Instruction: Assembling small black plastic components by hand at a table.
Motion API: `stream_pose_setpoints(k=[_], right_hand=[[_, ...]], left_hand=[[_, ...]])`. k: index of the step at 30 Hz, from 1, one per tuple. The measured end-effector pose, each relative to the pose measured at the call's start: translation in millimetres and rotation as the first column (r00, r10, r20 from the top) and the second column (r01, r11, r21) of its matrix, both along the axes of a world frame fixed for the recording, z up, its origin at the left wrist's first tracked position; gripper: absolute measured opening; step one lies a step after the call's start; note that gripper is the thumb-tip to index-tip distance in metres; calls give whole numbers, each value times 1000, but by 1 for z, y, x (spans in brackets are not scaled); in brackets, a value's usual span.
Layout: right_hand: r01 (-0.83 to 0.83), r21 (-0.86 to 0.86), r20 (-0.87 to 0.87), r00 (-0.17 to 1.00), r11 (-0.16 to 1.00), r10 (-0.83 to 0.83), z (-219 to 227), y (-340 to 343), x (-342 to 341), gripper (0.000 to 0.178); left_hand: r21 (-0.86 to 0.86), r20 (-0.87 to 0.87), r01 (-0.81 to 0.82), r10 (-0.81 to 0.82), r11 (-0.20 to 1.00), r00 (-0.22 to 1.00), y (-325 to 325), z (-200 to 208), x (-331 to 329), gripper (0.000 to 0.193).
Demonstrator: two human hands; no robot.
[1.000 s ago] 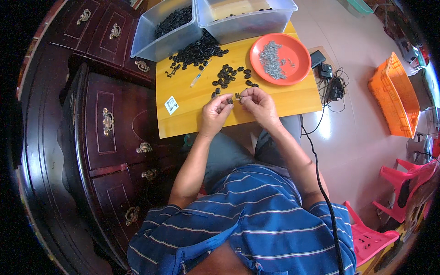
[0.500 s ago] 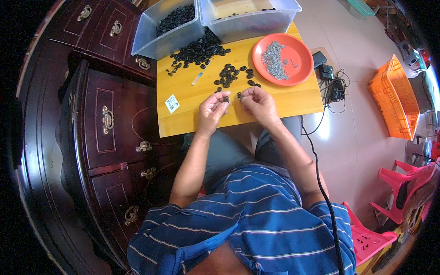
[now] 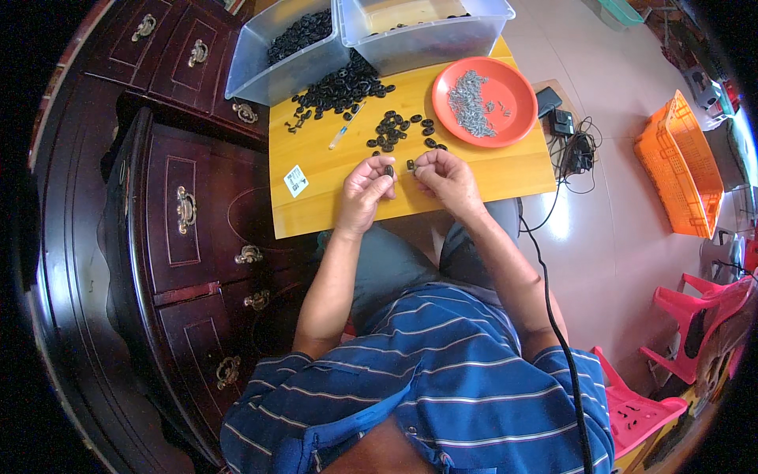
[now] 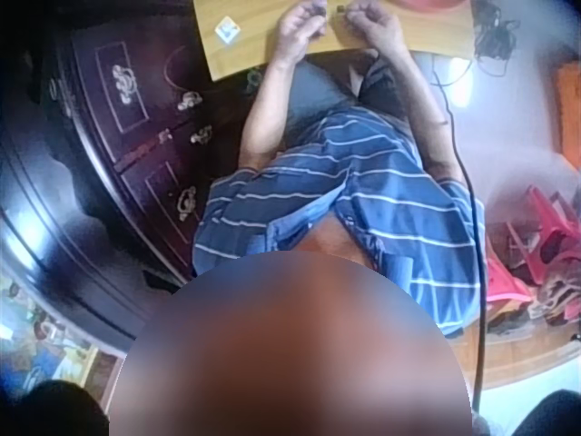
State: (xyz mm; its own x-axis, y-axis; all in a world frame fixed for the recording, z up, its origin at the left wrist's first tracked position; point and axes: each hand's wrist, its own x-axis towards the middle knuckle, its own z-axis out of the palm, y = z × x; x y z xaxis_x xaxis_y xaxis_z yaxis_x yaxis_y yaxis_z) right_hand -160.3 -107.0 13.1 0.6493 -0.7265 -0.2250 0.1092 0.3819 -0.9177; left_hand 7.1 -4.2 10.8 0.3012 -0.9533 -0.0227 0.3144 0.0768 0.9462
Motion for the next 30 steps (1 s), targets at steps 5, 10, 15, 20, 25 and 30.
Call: stream_pose_setpoints(k=[5,10,15,20,25,30], right_hand=[[-10,-8,12,1000,1000,11,-3,0,-1,11],[-16,-35,8,1000,999,17,-4,1,-1,10],[-27,-58,13,1000,998,28,-6,1,0,9],[-28,-67,10,1000,997,29,-8,1,-1,10],[-41,-70,11,999,997,42,-12,0,-1,11],[-37,-75,-3,999,997,37,-14,0,-1,11]], left_hand=[[50,96,2,-7,999,995,0,-6,-3,28],[77,201,-6,-9,997,979,-1,-3,-9,28],[66,249,-15,-2,998,968,-2,-3,-14,29],[59,246,-21,6,998,969,-2,-6,-14,29],[47,246,-25,13,999,969,-1,-6,-15,30],[44,238,-24,12,999,971,-1,-6,-16,30]])
